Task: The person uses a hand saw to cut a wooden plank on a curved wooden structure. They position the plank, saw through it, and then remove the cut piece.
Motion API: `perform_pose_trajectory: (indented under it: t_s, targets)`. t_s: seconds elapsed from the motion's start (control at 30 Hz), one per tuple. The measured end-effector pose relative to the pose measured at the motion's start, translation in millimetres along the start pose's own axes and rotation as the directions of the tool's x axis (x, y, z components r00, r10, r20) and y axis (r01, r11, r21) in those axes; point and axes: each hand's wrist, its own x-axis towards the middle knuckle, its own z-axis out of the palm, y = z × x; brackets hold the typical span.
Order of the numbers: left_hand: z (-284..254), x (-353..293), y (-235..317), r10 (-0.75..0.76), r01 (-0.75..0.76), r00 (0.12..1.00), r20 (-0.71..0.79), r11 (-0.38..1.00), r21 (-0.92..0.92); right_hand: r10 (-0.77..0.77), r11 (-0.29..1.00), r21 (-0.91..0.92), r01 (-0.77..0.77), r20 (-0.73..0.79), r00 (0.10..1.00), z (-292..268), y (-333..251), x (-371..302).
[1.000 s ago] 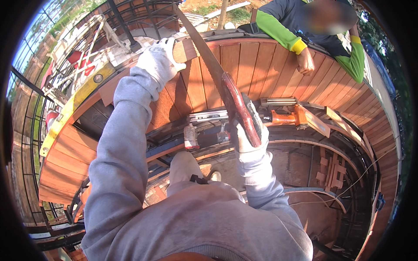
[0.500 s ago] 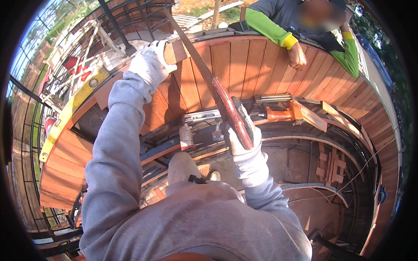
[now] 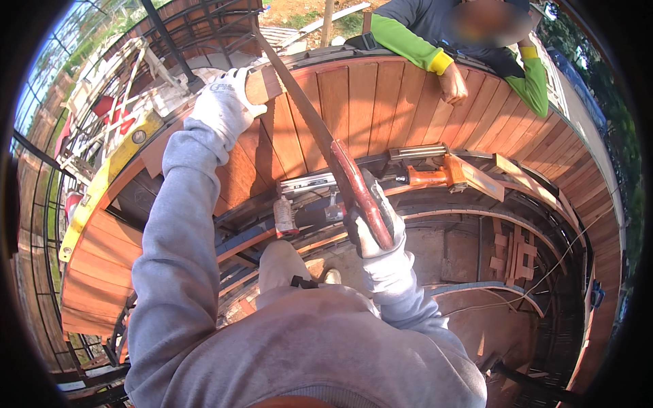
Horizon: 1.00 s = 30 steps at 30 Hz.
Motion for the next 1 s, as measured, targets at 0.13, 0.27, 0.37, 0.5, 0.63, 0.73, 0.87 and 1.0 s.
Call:
perform_pose_trajectory:
  t_s: [0.13,0.27,0.37,0.5,0.63,0.73,0.87,1.0]
  targets:
    - [10,0,-5,0.044,-0.043,0.996,-0.076,0.999,0.013,0.009,1.000,-0.009,-0.008,0.042,0.999,-15,-6,-20]
    - [9,1,-1,0.016,-0.016,0.999,-0.052,1.000,-0.013,0.042,0.988,0.153,-0.033,-0.056,0.998,4,-2,5]
    - [8,3,-2,-0.004,0.002,0.999,-0.037,0.999,-0.042,-0.031,0.996,0.088,0.033,-0.022,0.999,12,1,11]
    - [8,2,-6,0.011,-0.013,0.998,-0.061,1.000,-0.026,0.001,1.000,-0.011,-0.001,-0.007,1.000,-5,1,-18]
    - [6,0,-3,0.041,-0.040,0.997,-0.073,0.999,0.008,0.024,1.000,0.000,-0.024,0.017,1.000,-10,-3,-15]
    - [14,3,-5,0.026,-0.026,0.998,-0.065,1.000,-0.001,-0.005,0.993,0.118,0.000,0.049,0.999,11,-12,20]
    - [10,5,-3,-0.005,0.005,1.000,-0.024,1.000,-0.007,-0.076,0.984,0.162,0.071,0.025,0.997,25,-28,39]
    - [12,5,-7,-0.025,0.025,1.000,0.002,0.999,-0.036,-0.076,0.980,0.186,0.075,0.001,0.997,26,-22,29]
